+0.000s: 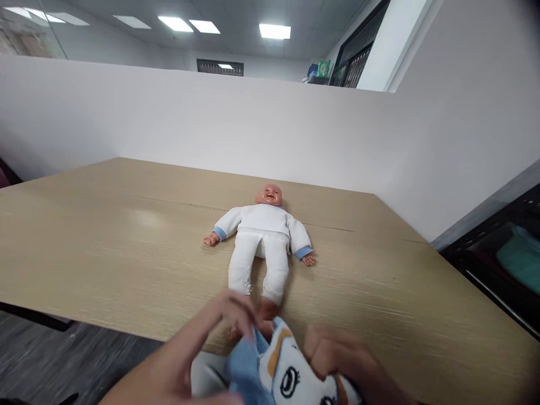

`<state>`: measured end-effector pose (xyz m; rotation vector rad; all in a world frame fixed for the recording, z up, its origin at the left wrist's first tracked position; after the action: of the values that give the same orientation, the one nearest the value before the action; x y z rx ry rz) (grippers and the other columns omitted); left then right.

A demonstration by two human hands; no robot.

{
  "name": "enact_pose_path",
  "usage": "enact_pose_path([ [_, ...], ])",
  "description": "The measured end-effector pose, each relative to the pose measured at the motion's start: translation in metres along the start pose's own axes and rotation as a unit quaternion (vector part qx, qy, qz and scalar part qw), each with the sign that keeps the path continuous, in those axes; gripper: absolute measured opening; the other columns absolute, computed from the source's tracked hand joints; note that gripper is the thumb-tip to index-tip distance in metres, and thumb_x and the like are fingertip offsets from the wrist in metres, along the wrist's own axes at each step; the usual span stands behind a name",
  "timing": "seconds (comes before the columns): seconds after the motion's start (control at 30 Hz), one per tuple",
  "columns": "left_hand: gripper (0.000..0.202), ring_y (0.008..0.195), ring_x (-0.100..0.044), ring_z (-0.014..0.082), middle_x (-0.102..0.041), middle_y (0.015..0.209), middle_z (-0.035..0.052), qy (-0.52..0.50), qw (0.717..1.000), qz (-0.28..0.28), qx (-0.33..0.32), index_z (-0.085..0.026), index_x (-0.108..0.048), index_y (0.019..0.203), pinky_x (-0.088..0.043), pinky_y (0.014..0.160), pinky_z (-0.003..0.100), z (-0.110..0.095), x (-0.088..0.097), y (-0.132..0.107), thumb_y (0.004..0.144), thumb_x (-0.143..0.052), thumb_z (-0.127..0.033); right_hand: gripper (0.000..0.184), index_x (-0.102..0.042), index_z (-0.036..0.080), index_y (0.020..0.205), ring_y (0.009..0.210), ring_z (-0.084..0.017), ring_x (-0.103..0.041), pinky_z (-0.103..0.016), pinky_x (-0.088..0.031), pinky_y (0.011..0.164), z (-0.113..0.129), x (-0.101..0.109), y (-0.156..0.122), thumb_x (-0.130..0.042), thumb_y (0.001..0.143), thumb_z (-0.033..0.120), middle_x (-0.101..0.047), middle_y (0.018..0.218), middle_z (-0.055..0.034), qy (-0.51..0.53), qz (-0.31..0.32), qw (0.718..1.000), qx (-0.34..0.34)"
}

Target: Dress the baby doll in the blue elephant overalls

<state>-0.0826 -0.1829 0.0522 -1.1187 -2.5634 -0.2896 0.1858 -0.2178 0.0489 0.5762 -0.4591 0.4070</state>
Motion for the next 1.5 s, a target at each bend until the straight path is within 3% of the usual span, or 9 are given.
enact_pose_path([
  [0.07,0.06,0.148,-0.055,0.0353,-0.063,0.152,0.006,-0.035,0.995,-0.092,-0.034,-0.045,-0.064,0.14,-0.052,0.118,0.049,-0.019,0.02,0.026,0.086,-0.09,-0.042,0.025,-0.063,0.027,0.094,0.07,-0.022,-0.065,-0.032,-0.052,0.061,0.018,0.024,0.034,-0.073,0.095,0.05,-0.068,0.078,-0.0037,0.034,0.001,0.998,0.046],
  [0.2,0.043,0.101,-0.068,0.0231,-0.071,0.112,0.0057,-0.117,0.989,-0.014,-0.094,-0.027,-0.069,0.118,-0.057,0.085,0.032,-0.039,0.038,0.082,0.085,-0.09,-0.045,0.01,-0.067,0.023,0.101,0.075,-0.018,-0.063,-0.03,-0.05,0.069,0.04,0.062,0.107,-0.068,0.091,0.023,-0.071,0.089,-0.0042,0.022,0.07,0.989,0.127],
  [0.37,0.023,0.079,-0.058,0.0134,-0.065,0.09,-0.0004,-0.097,0.984,0.022,-0.145,-0.021,-0.064,0.098,-0.047,0.072,0.023,-0.053,0.075,0.123,0.093,-0.083,-0.032,0.029,-0.066,0.022,0.125,0.092,-0.019,-0.066,-0.029,-0.051,0.082,0.016,0.091,0.155,-0.07,0.099,0.033,-0.073,0.11,-0.0053,-0.039,0.148,0.986,0.062],
  [0.57,0.017,0.078,-0.056,0.0134,-0.06,0.088,-0.0009,-0.025,0.98,-0.03,-0.197,-0.022,-0.064,0.102,-0.046,0.071,0.024,-0.063,0.112,0.152,0.095,-0.08,-0.026,0.043,-0.064,0.023,0.139,0.109,-0.023,-0.065,-0.031,-0.05,0.091,-0.017,0.118,0.171,-0.065,0.106,0.05,-0.071,0.125,-0.0067,-0.024,0.211,0.977,-0.004],
  [0.77,0.039,0.084,-0.065,0.0156,-0.067,0.098,0.0013,-0.1,0.982,0.049,-0.153,-0.025,-0.064,0.125,-0.051,0.074,0.025,-0.05,0.117,0.189,0.092,-0.084,-0.03,0.015,-0.068,0.024,0.116,0.094,-0.019,-0.061,-0.028,-0.049,0.083,-0.047,0.139,0.175,-0.072,0.102,0.029,-0.064,0.103,-0.0027,0.039,0.161,0.986,0.002],
  [0.87,0.053,0.088,-0.067,0.0173,-0.069,0.098,0.0024,-0.06,0.986,0.086,-0.133,-0.024,-0.068,0.135,-0.053,0.075,0.026,-0.05,0.123,0.205,0.087,-0.09,-0.035,0.02,-0.068,0.028,0.117,0.091,-0.017,-0.06,-0.026,-0.05,0.078,-0.06,0.142,0.174,-0.076,0.099,0.027,-0.064,0.104,-0.0025,0.108,0.129,0.986,0.006],
  [1.03,0.029,0.079,-0.066,0.0132,-0.071,0.089,0.0007,-0.01,0.98,0.16,-0.114,-0.017,-0.072,0.098,-0.05,0.068,0.021,-0.048,0.135,0.217,0.085,-0.093,-0.032,0.037,-0.067,0.03,0.131,0.097,-0.018,-0.068,-0.025,-0.053,0.08,-0.071,0.143,0.172,-0.081,0.097,0.032,-0.07,0.109,-0.0036,0.148,0.168,0.971,-0.085],
  [1.17,0.028,0.084,-0.067,0.0139,-0.07,0.09,0.0012,0.011,0.976,0.155,-0.154,-0.017,-0.069,0.097,-0.053,0.074,0.022,-0.042,0.141,0.215,0.09,-0.09,-0.033,0.049,-0.067,0.03,0.139,0.103,-0.021,-0.071,-0.026,-0.054,0.084,-0.079,0.144,0.172,-0.084,0.094,0.039,-0.074,0.114,-0.0026,0.053,0.211,0.963,-0.16],
  [1.5,0.03,0.08,-0.066,0.0138,-0.069,0.089,0.0006,-0.018,0.988,0.066,-0.137,-0.02,-0.069,0.108,-0.051,0.065,0.022,-0.042,0.144,0.209,0.09,-0.09,-0.033,0.012,-0.081,0.03,0.102,0.088,-0.016,-0.065,-0.027,-0.055,0.075,-0.075,0.14,0.187,-0.073,0.104,0.038,-0.071,0.115,-0.0025,0.059,-0.054,0.996,0.05],
])
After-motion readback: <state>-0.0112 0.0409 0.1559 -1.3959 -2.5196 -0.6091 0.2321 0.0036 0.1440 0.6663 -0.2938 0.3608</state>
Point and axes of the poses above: each hand's wrist, its own y-axis towards the middle knuckle, its own x-axis out of the back of the hand, z = x × y, the point moved 4 cm from there along y, towards the middle knuckle
